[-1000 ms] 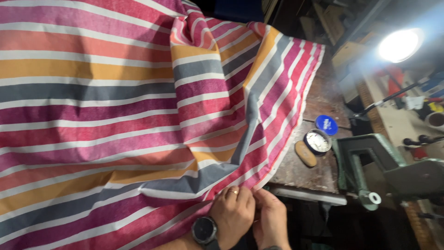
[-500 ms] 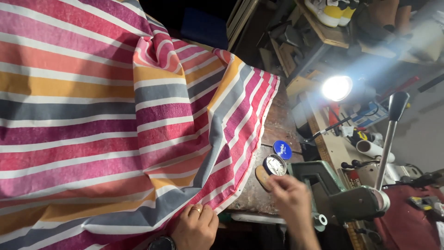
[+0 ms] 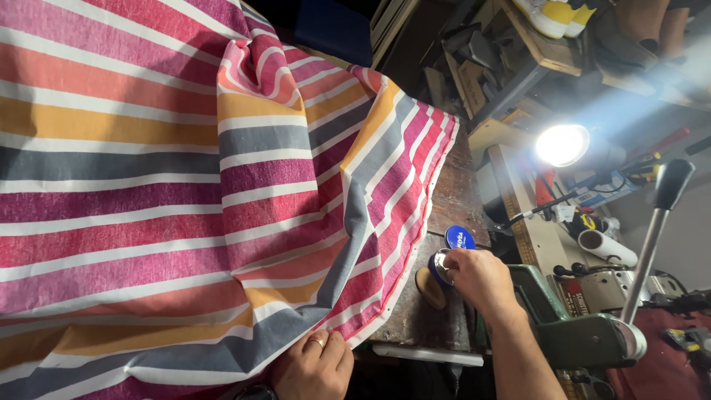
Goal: The person aligns the edges of a striped fabric on a workbench and repeatedly inserts straight pins from a tin to secure the layers. The person occasionally lifts and repositions the fabric to maintain alignment while continuing to pin along the edge.
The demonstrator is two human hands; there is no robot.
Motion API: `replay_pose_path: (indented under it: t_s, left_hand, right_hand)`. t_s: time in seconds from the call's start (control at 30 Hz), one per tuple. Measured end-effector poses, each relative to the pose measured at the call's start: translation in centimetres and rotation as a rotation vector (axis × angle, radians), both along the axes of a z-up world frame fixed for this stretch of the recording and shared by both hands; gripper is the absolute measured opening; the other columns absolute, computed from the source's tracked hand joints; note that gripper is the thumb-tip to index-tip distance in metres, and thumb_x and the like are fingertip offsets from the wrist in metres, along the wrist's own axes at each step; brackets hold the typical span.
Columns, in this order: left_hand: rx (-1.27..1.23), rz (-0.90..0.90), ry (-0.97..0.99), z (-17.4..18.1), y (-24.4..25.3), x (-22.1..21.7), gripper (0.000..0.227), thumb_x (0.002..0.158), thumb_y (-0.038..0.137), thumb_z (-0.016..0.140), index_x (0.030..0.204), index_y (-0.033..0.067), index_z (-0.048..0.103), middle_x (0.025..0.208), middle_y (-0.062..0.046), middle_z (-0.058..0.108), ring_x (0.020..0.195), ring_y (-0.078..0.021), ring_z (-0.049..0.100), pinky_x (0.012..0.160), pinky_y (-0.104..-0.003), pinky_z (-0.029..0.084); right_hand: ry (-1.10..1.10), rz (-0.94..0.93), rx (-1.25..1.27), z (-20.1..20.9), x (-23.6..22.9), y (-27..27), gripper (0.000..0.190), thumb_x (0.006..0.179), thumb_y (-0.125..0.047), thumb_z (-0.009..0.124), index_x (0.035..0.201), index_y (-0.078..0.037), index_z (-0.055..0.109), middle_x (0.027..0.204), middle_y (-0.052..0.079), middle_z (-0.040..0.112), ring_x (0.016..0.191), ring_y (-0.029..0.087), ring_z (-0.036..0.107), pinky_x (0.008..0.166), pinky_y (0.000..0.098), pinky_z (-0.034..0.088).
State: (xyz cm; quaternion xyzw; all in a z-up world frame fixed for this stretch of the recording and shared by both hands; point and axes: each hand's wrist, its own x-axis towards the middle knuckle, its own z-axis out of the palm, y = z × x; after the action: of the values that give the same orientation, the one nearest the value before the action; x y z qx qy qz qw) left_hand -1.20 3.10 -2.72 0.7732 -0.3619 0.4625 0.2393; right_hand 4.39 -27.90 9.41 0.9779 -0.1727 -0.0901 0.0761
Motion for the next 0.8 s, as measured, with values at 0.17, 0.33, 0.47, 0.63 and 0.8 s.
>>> replay_pose_path:
  t_s: [0.17,0.33,0.47,0.63,0.8]
  left_hand:
    - [-0.013,0.003,0.071,-0.3,-0.3,-0.5,0.024,0.088,-0.011,0.052,0.073,0.0029,0.066,0.081,-0.014,0.064,0.067,-0.0255,0.055,0.068,-0.036,0.052]
    - [-0.019,0.016,0.08,-0.4,-0.5,-0.4,0.026,0.086,-0.012,0.05,0.07,0.0041,0.063,0.078,-0.012,0.063,0.063,-0.0245,0.052,0.065,-0.037,0.049]
    - [-0.016,0.011,0.071,0.1,-0.1,-0.4,0.027,0.089,-0.009,0.049,0.068,0.0053,0.06,0.076,-0.012,0.06,0.063,-0.0247,0.052,0.064,-0.037,0.049]
    - [-0.029,0.016,0.097,0.6,-0.6,-0.7,0.025,0.087,-0.011,0.052,0.07,0.0053,0.061,0.077,-0.011,0.063,0.064,-0.0236,0.055,0.064,-0.037,0.05]
    - [0.049,-0.011,0.296,-0.2,-0.2,-1.7,0.019,0.095,0.003,0.055,0.08,0.0102,0.063,0.082,-0.006,0.056,0.075,-0.027,0.054,0.08,-0.043,0.046]
  right_hand:
    - [-0.039,0.031,0.038,-0.4,-0.1,-0.4,0.017,0.087,-0.02,0.064,0.097,-0.021,0.078,0.094,0.001,0.082,0.092,0.025,0.075,0.071,0.0428,0.056]
    - [-0.032,-0.005,0.104,-0.3,-0.6,-0.4,0.03,0.09,-0.016,0.057,0.115,-0.018,0.074,0.106,0.01,0.081,0.095,0.03,0.076,0.074,0.0436,0.057]
    - [-0.13,-0.046,0.142,-0.8,-1.1,-1.0,0.037,0.091,-0.021,0.061,0.125,-0.021,0.074,0.107,0.002,0.084,0.103,0.026,0.077,0.084,0.0414,0.057]
    - [-0.221,0.027,0.154,-1.8,-1.7,-2.5,0.033,0.094,-0.021,0.058,0.117,-0.02,0.082,0.115,0.003,0.083,0.107,0.027,0.078,0.089,0.0421,0.059]
    - [-0.502,0.187,0.193,-1.8,-4.3,0.7,0.013,0.095,-0.018,0.068,0.101,-0.021,0.08,0.117,-0.002,0.076,0.106,0.023,0.072,0.085,0.042,0.055]
